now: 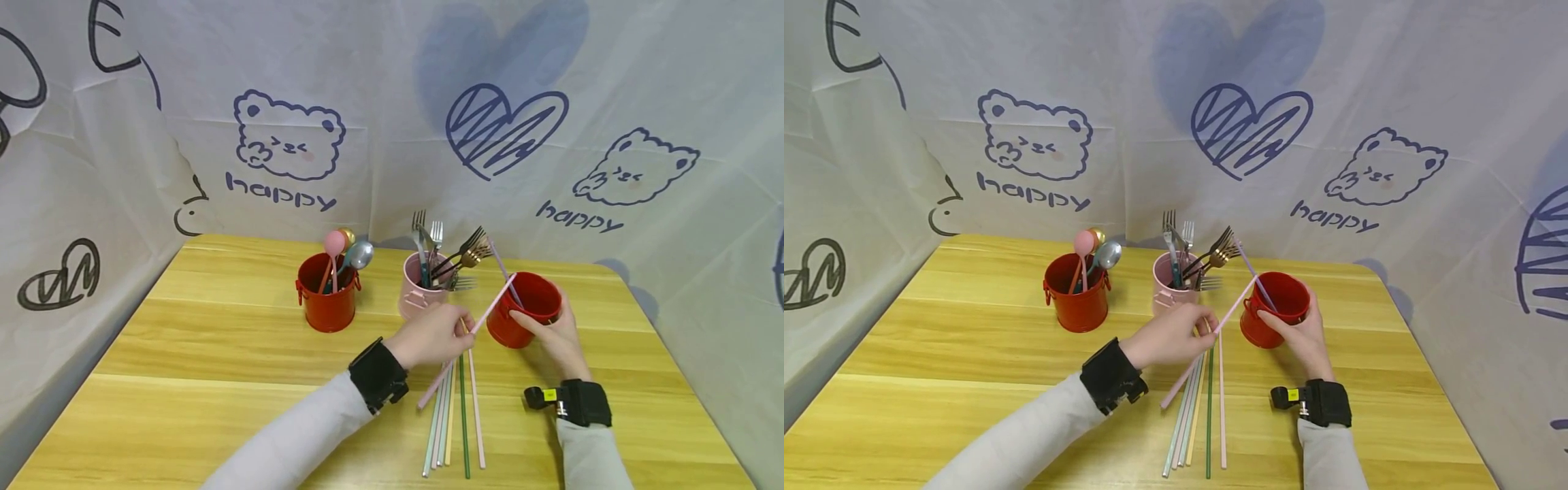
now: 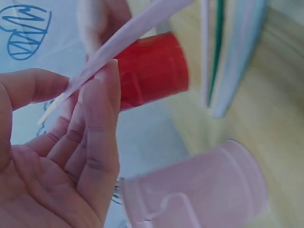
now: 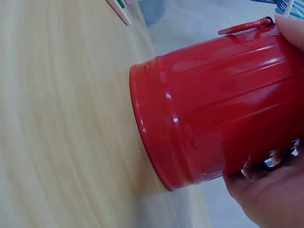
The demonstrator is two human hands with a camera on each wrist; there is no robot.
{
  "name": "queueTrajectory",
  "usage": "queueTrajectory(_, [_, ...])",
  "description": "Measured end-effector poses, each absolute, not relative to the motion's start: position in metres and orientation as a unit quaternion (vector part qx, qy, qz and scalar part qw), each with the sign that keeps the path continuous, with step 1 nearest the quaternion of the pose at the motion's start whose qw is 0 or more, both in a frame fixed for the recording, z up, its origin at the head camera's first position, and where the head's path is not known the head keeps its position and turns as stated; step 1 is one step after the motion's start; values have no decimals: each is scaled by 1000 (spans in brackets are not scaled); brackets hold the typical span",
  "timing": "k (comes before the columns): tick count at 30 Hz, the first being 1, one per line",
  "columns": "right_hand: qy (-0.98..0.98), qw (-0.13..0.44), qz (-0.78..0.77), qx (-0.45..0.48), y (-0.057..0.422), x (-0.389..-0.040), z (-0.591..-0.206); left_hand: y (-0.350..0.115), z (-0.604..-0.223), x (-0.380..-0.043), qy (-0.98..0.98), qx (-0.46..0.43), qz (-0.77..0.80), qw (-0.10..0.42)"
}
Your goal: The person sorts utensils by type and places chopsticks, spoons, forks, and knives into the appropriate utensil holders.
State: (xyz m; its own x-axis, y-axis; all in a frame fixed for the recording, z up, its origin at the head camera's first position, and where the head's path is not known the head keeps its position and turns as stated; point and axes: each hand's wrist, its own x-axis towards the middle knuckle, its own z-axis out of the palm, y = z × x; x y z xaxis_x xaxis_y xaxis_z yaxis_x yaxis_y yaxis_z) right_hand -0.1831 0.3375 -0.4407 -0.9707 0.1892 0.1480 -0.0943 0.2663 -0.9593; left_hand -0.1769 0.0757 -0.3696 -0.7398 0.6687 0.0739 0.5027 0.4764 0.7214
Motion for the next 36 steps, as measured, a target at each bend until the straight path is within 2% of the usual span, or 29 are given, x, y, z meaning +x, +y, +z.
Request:
queueTrajectory(9, [-781,117,613,-26,337,-184,-442,91,-343,-185,823,371,427,53])
queueTrajectory(17, [-784,125,608,-19,339,-185,-445,102,-327,-194,778,380,493,-90])
queueTrajectory(26, [-791,117,600,-33,338,-184,-442,111,-322,-199,742,363,533,-183])
queueTrajectory(31, [-789,120,602,-31,338,-185,-442,117,-328,-202,739,350,540,-198])
queueTrajectory(36, [-790,120,601,-32,340,-186,-443,123,-338,-204,750,341,537,-184])
